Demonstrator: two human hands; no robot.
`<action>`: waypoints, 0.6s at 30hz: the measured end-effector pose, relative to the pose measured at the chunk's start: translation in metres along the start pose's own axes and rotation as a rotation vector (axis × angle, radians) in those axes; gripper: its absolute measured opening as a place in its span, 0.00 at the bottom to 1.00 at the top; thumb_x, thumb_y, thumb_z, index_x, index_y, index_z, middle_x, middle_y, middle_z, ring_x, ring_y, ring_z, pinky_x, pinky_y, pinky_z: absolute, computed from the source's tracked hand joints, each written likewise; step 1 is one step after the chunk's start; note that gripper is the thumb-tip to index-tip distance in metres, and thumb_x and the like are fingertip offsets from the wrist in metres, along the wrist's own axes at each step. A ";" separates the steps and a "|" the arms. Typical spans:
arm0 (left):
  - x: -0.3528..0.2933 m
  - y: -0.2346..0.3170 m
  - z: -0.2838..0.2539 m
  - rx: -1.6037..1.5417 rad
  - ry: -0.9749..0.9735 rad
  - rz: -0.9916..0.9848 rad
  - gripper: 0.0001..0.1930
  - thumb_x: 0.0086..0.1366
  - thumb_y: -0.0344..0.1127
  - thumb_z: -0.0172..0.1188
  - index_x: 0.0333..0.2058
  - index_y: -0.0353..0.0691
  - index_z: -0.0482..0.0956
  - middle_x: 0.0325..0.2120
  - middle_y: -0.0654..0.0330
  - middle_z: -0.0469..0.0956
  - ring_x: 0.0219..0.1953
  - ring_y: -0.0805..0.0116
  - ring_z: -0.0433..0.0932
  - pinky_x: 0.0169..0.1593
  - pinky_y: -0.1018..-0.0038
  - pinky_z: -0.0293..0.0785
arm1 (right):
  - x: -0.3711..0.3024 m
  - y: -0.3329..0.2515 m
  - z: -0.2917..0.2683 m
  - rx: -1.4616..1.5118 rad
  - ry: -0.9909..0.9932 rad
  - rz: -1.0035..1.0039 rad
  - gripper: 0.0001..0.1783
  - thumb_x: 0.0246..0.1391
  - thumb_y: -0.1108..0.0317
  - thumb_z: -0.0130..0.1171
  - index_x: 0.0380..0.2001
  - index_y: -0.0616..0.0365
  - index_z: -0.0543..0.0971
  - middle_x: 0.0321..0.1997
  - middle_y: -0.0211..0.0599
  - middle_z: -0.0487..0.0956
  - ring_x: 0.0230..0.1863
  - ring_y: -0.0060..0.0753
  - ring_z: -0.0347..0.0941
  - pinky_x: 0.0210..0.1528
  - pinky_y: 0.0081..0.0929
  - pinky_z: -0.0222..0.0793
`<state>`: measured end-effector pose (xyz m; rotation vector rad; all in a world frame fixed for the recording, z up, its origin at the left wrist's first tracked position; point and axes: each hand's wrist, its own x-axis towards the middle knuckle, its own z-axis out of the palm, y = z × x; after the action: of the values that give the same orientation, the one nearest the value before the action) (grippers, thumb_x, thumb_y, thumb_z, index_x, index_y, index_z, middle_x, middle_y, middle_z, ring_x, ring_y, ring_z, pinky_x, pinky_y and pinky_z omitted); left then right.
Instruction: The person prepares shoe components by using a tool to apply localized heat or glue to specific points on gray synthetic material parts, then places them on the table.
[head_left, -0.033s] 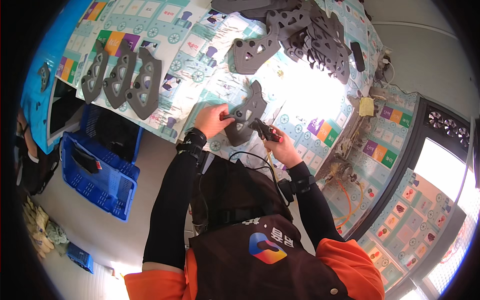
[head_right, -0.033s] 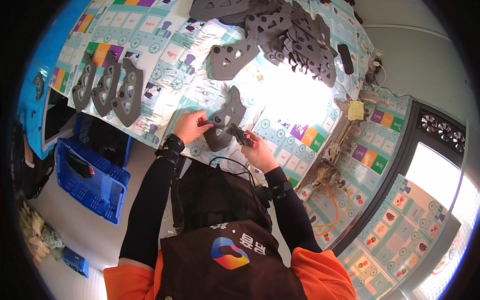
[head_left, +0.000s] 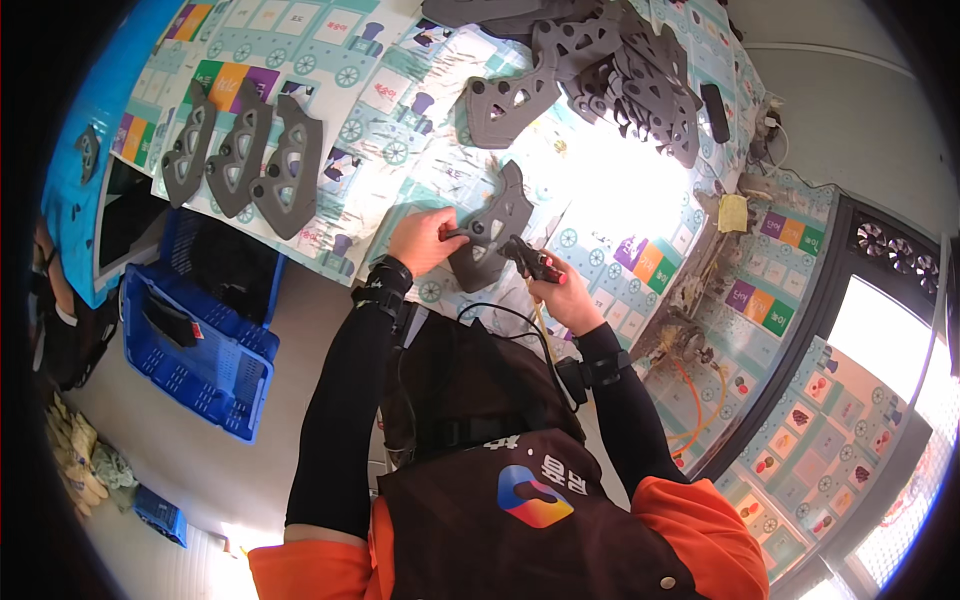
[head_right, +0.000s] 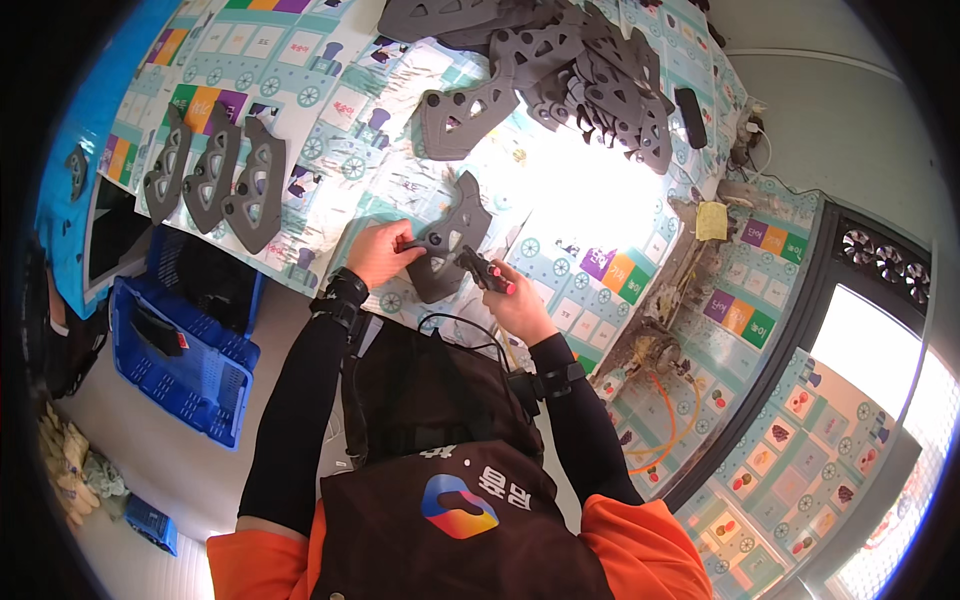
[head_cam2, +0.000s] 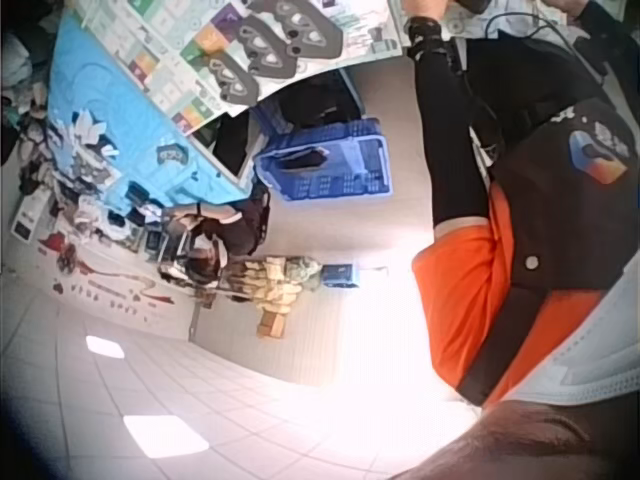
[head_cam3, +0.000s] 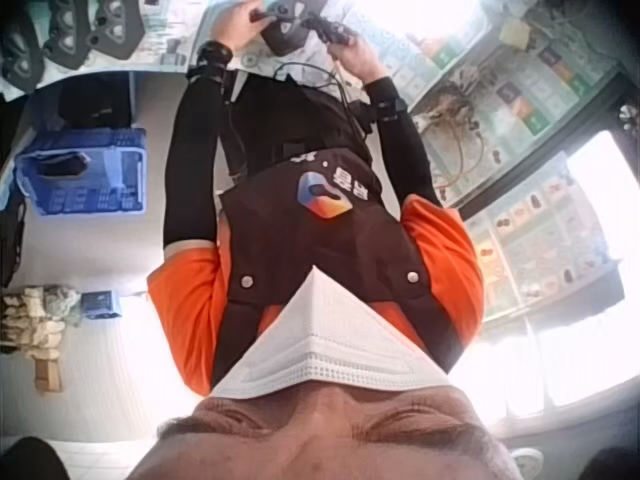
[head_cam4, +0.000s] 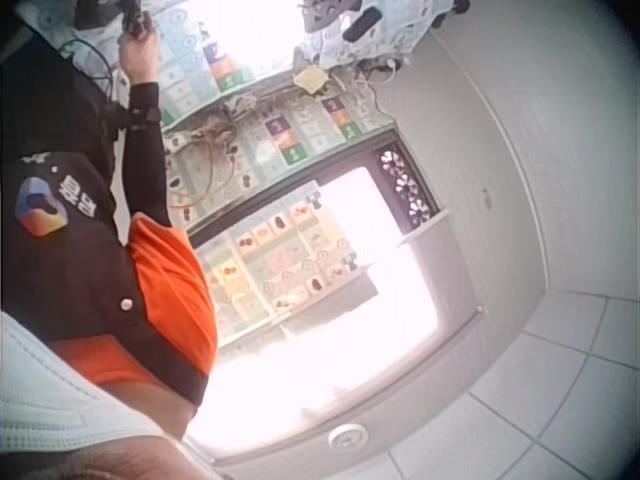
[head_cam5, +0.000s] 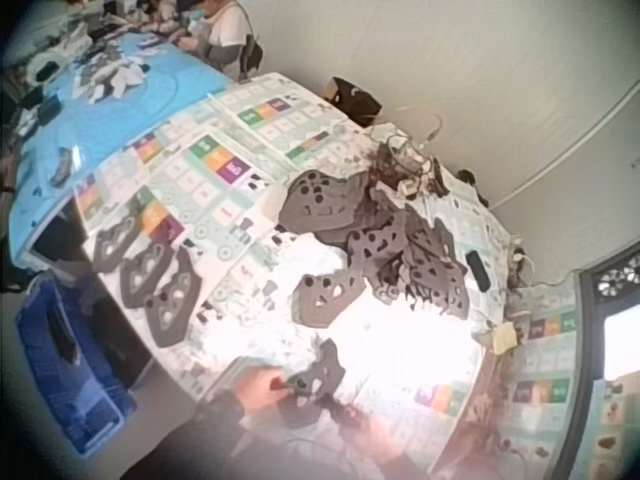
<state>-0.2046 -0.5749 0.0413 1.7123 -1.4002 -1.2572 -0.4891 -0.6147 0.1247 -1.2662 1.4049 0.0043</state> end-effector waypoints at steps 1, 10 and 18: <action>-0.001 0.000 0.000 0.000 0.000 -0.001 0.17 0.58 0.42 0.75 0.29 0.43 0.74 0.19 0.62 0.76 0.23 0.61 0.77 0.29 0.64 0.70 | 0.000 -0.002 -0.001 0.000 -0.001 0.001 0.35 0.47 0.69 0.60 0.62 0.66 0.76 0.31 0.38 0.81 0.31 0.29 0.77 0.39 0.30 0.74; 0.000 0.001 -0.001 -0.015 0.008 0.023 0.17 0.59 0.36 0.76 0.29 0.38 0.73 0.18 0.62 0.73 0.21 0.68 0.73 0.27 0.69 0.68 | 0.003 -0.009 -0.008 0.058 0.000 -0.035 0.26 0.49 0.72 0.59 0.54 0.66 0.78 0.31 0.35 0.81 0.31 0.26 0.77 0.39 0.29 0.75; -0.002 0.001 -0.002 0.014 0.001 -0.004 0.17 0.59 0.39 0.76 0.30 0.39 0.75 0.19 0.62 0.75 0.22 0.67 0.75 0.29 0.69 0.70 | 0.010 -0.009 -0.012 0.115 -0.017 -0.025 0.32 0.52 0.73 0.59 0.63 0.64 0.76 0.36 0.33 0.83 0.31 0.23 0.77 0.38 0.26 0.75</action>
<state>-0.2029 -0.5736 0.0432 1.7253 -1.4090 -1.2510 -0.4885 -0.6325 0.1274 -1.1858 1.3550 -0.0813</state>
